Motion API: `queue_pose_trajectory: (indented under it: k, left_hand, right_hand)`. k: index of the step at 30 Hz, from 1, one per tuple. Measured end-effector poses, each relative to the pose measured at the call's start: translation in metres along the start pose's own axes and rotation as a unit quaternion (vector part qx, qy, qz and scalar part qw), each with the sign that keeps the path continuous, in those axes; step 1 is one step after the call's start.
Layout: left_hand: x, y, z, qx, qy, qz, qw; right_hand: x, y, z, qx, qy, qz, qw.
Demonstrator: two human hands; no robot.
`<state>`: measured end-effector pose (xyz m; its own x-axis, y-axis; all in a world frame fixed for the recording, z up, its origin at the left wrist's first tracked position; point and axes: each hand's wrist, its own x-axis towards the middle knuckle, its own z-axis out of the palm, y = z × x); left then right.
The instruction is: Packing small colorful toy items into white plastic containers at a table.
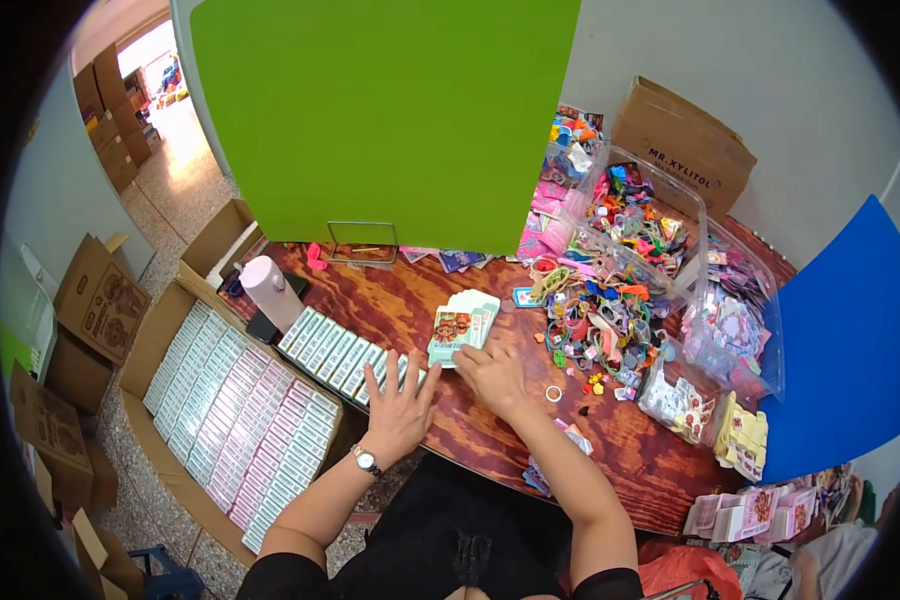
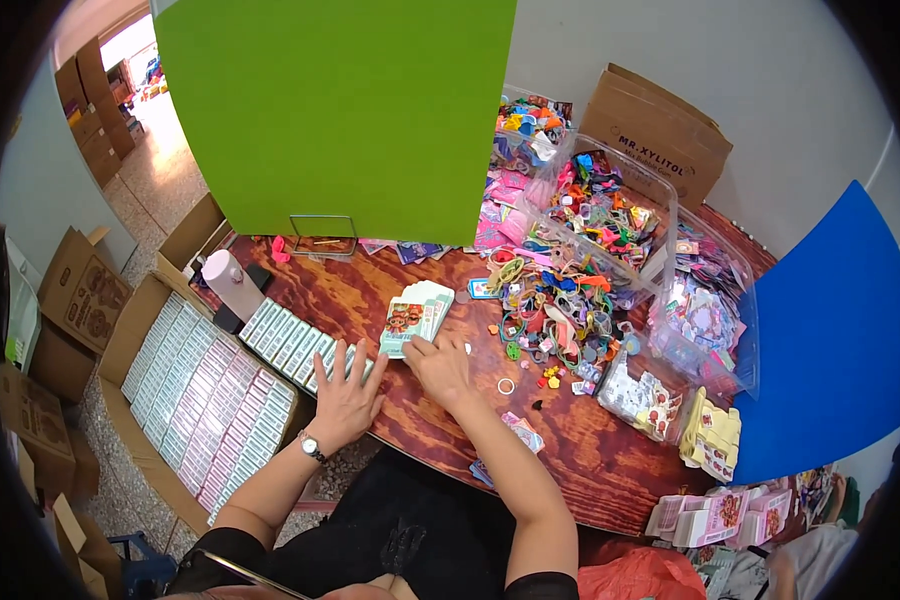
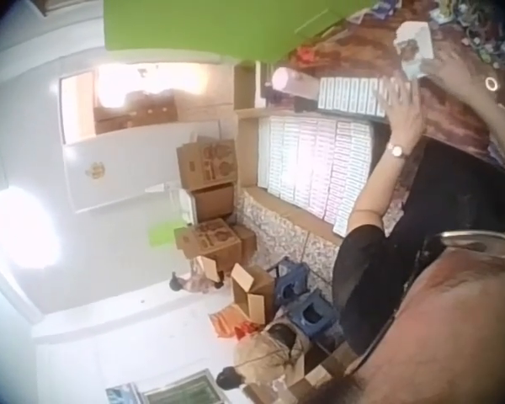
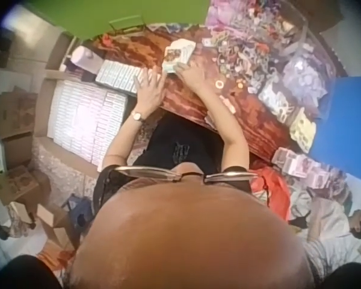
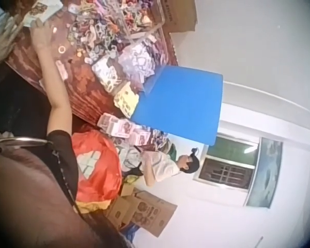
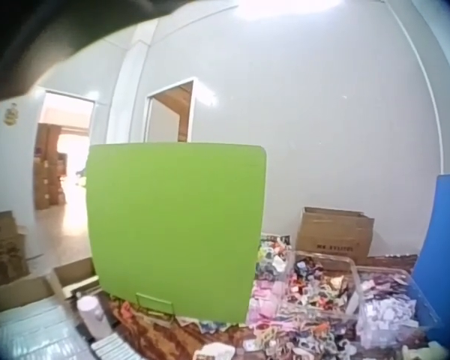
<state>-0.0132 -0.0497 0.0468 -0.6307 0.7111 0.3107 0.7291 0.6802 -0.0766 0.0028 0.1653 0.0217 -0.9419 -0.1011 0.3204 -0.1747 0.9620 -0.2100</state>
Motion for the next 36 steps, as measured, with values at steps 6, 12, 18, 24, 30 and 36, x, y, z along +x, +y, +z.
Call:
queue_pose_trajectory:
  k: [6,12,18,24,30,36]
  left_hand:
    - [0.005,0.001,-0.022,-0.049,-0.003,0.006,0.999]
    - [0.022,0.011,-0.022,-0.436,0.064,-0.084,0.894]
    - [0.043,0.062,-0.006,-0.633,-0.002,-0.14,0.761]
    - [0.039,0.08,-0.018,-0.57,0.02,-0.156,0.806]
    - [0.032,0.098,-0.017,-0.561,0.158,-0.073,0.81]
    - [0.023,0.09,-0.004,-0.512,0.154,0.014,0.845]
  right_hand:
    - [-0.028,-0.001,-0.03,0.098,0.189,-0.052,0.976]
    - [-0.08,-0.02,-0.081,-0.034,0.213,-0.141,0.966]
    - [-0.119,-0.032,-0.077,-0.113,0.104,-0.228,0.962]
    - [-0.129,-0.029,-0.084,-0.016,0.152,-0.192,0.969]
    - [-0.106,-0.039,-0.106,0.046,0.325,0.007,0.944]
    - [-0.115,-0.037,-0.106,0.081,0.239,0.027,0.967]
